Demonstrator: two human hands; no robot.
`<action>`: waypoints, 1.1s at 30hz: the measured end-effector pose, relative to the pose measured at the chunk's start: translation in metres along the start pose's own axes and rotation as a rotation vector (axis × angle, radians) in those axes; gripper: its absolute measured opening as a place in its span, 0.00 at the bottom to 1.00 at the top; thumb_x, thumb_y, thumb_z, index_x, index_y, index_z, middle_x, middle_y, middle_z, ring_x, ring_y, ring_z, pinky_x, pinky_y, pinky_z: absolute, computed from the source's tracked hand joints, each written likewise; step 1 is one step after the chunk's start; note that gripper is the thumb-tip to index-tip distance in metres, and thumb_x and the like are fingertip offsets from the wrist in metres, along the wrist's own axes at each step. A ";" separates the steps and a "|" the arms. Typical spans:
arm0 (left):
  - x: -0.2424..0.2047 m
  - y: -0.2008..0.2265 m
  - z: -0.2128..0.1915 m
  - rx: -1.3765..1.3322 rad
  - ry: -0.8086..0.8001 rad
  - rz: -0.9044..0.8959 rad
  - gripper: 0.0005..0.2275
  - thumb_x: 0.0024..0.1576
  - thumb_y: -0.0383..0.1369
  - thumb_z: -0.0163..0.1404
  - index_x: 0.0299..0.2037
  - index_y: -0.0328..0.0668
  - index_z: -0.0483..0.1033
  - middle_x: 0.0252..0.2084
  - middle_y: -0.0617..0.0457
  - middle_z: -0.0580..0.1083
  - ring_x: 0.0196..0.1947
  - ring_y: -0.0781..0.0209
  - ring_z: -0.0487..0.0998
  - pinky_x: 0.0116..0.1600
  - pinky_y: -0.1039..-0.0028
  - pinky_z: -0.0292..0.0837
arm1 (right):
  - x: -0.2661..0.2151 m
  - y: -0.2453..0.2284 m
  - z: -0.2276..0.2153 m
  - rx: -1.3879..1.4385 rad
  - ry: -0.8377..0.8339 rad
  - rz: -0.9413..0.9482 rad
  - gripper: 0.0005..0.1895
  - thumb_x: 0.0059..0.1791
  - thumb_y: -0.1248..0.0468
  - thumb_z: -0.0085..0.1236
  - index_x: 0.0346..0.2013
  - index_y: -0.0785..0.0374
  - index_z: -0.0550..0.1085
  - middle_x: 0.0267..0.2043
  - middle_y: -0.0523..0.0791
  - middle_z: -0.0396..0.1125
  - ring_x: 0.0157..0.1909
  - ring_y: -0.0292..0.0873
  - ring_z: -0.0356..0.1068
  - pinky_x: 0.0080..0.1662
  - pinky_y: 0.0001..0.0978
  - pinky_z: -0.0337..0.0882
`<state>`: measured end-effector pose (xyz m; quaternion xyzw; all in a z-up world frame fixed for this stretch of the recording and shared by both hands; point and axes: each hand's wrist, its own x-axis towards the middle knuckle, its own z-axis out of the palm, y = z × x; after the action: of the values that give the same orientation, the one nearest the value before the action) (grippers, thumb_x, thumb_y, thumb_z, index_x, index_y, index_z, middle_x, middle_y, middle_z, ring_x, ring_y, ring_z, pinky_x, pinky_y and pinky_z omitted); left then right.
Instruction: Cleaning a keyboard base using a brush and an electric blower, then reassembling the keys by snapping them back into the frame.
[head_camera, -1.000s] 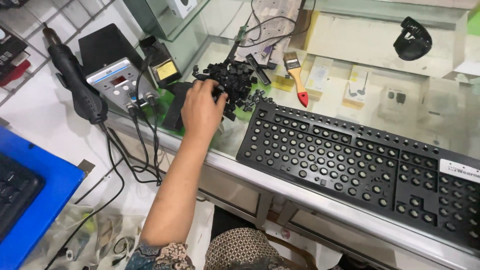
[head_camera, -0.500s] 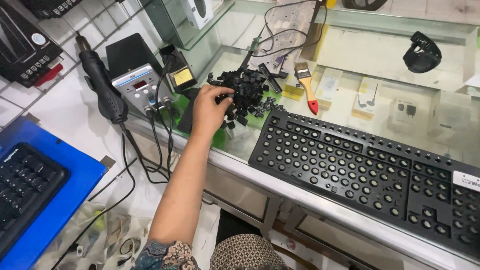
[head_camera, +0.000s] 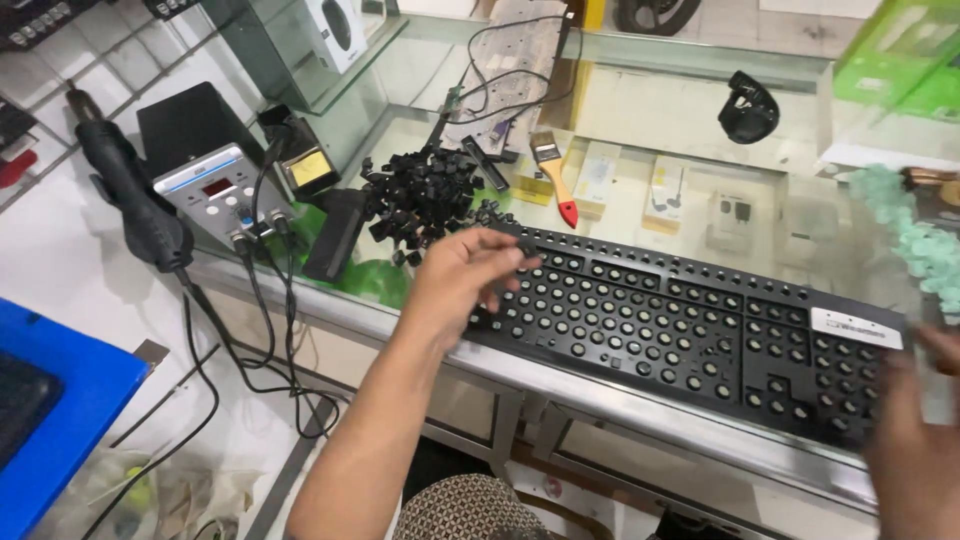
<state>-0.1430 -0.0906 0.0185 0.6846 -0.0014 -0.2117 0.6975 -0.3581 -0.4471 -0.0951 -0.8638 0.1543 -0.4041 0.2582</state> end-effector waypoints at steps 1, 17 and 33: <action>-0.002 -0.011 0.008 0.000 -0.013 0.000 0.07 0.60 0.21 0.53 0.47 0.38 0.77 0.42 0.46 0.83 0.28 0.65 0.78 0.25 0.80 0.68 | 0.004 -0.040 0.005 -0.010 0.007 0.004 0.13 0.71 0.78 0.48 0.71 0.81 0.69 0.68 0.63 0.62 0.71 0.62 0.60 0.75 0.51 0.54; -0.034 -0.095 0.017 0.014 -0.183 0.073 0.04 0.59 0.27 0.59 0.40 0.35 0.84 0.29 0.52 0.79 0.19 0.67 0.74 0.23 0.78 0.74 | -0.005 -0.167 0.098 0.298 -0.413 -0.394 0.17 0.49 0.64 0.65 0.53 0.61 0.79 0.45 0.46 0.75 0.45 0.45 0.73 0.49 0.35 0.72; 0.021 -0.125 -0.016 0.907 0.551 1.217 0.05 0.57 0.36 0.54 0.37 0.54 0.83 0.37 0.62 0.81 0.37 0.63 0.80 0.40 0.73 0.69 | 0.102 -0.190 0.195 0.158 -0.712 -0.140 0.12 0.49 0.69 0.63 0.47 0.60 0.82 0.40 0.50 0.80 0.47 0.59 0.78 0.49 0.51 0.76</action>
<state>-0.1555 -0.0778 -0.1080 0.8078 -0.2879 0.4027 0.3201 -0.1314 -0.2777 -0.0289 -0.9362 -0.0362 -0.1056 0.3333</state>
